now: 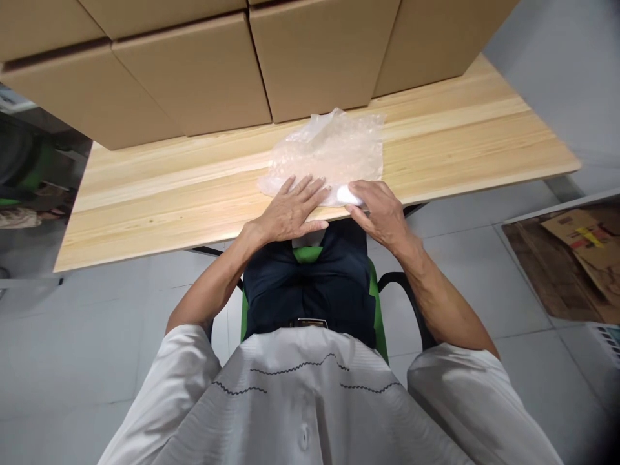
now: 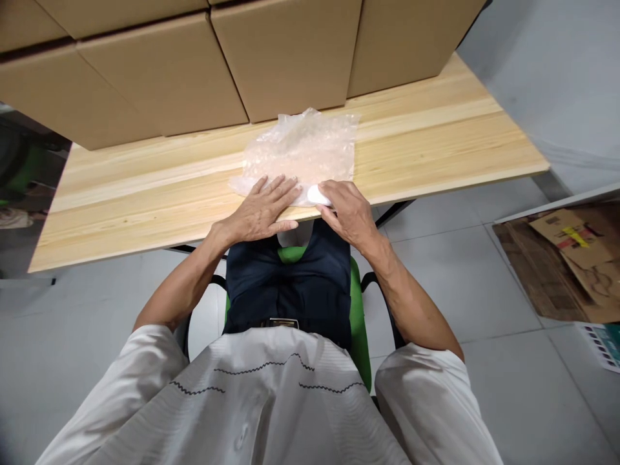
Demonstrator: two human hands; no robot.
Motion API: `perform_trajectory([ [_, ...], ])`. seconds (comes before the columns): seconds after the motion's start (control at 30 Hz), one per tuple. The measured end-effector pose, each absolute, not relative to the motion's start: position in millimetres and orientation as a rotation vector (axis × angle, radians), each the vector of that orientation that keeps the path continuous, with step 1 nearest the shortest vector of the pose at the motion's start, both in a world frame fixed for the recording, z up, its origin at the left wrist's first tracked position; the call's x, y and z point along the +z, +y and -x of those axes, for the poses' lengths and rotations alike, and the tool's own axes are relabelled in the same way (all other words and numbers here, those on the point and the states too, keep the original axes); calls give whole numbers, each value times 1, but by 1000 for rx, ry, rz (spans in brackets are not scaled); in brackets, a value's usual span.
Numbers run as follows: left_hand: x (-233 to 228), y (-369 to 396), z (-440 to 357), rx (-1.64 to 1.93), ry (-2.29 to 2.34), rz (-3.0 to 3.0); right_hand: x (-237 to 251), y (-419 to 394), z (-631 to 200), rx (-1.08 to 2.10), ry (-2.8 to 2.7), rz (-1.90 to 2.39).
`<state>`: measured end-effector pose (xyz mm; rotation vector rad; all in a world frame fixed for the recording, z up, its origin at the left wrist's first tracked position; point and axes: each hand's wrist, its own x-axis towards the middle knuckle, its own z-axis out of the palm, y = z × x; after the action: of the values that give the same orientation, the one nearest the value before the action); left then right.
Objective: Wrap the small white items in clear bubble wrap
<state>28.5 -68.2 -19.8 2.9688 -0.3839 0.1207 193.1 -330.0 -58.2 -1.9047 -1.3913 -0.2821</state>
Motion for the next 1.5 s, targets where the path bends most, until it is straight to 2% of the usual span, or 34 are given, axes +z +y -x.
perform_trajectory([
  [0.3, -18, -50, -27, 80, -334, -2936, -56, -332, -193, -286, -1401, 1893],
  [0.63, 1, -20, -12, -90, -69, -2923, -59, -329, -193, -297, -1389, 1895],
  [0.8, 9, 10, 10, 255, 435, -2918, -58, -327, -192, -279, -1391, 1888],
  [0.87, 7, 2, 14, 335, 374, -2915, -58, -327, -192, -285, -1393, 1886],
  [1.1, -10, -91, -25, 324, -297, -2954, -58, -329, -191, -290, -1401, 1884],
  [1.23, -11, -110, -45, 381, -360, -2911, -54, -328, -188, -248, -1399, 1918],
  [1.5, -8, -101, -52, 342, -344, -2867, -50, -327, -191, -221, -1423, 1975],
])
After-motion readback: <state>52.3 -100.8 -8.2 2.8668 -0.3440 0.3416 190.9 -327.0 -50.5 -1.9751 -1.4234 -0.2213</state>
